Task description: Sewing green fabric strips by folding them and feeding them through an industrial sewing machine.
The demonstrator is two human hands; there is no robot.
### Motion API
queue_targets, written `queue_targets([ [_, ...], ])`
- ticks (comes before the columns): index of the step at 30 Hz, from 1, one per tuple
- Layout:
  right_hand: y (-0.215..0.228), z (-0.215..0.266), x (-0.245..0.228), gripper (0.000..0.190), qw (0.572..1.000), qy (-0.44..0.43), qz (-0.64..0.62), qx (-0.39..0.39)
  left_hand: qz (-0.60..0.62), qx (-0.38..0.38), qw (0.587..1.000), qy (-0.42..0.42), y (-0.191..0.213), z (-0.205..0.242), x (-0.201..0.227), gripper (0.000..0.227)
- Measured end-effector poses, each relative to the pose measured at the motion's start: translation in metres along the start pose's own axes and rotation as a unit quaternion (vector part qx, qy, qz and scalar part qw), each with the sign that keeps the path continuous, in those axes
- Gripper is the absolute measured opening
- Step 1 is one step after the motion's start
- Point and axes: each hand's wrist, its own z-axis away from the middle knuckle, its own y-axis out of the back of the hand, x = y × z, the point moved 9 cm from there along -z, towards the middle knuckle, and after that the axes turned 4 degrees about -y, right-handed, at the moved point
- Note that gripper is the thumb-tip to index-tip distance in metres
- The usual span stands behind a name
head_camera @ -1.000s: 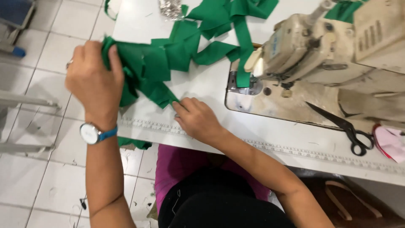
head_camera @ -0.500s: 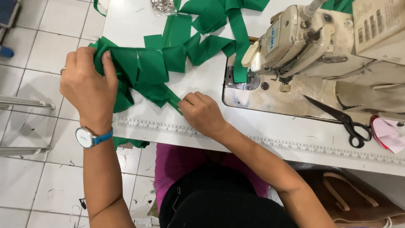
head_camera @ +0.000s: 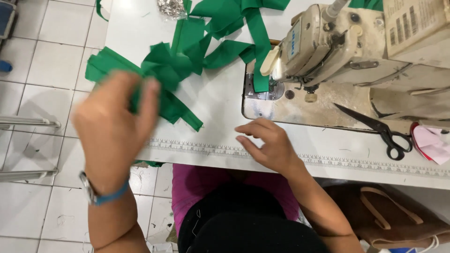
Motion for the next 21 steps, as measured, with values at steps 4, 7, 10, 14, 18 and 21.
queue_targets([
  [4, 0.024, 0.028, 0.027, 0.012, 0.985, -0.154, -0.065, 0.038, 0.220, -0.281, 0.934, -0.025, -0.053, 0.034, 0.092, 0.028],
  [7, 0.036, 0.045, 0.038, 0.009, 0.976, -0.179, -0.093, 0.083, 0.326, -0.344, 0.879, -0.039, -0.083, 0.064, 0.131, 0.050],
  [10, 0.066, 0.087, 0.085, 0.005, 0.972, -0.194, -0.001, 0.130, 0.307, -0.376, 0.874, -0.014, -0.101, 0.088, 0.127, 0.099],
  [14, 0.151, 0.135, 0.132, 0.025, 0.945, -0.149, 0.231, 0.179, 0.241, -0.286, 0.926, 0.044, -0.110, 0.135, 0.076, 0.067],
  [18, 0.177, 0.148, 0.161, 0.040, 0.901, -0.142, 0.402, 0.079, 0.216, -0.275, 0.937, 0.005, -0.124, 0.165, 0.068, 0.033],
  [21, 0.180, 0.159, 0.187, 0.044, 0.872, -0.131, 0.470, 0.050, 0.279, -0.240, 0.930, -0.004, -0.113, 0.158, 0.074, 0.016],
])
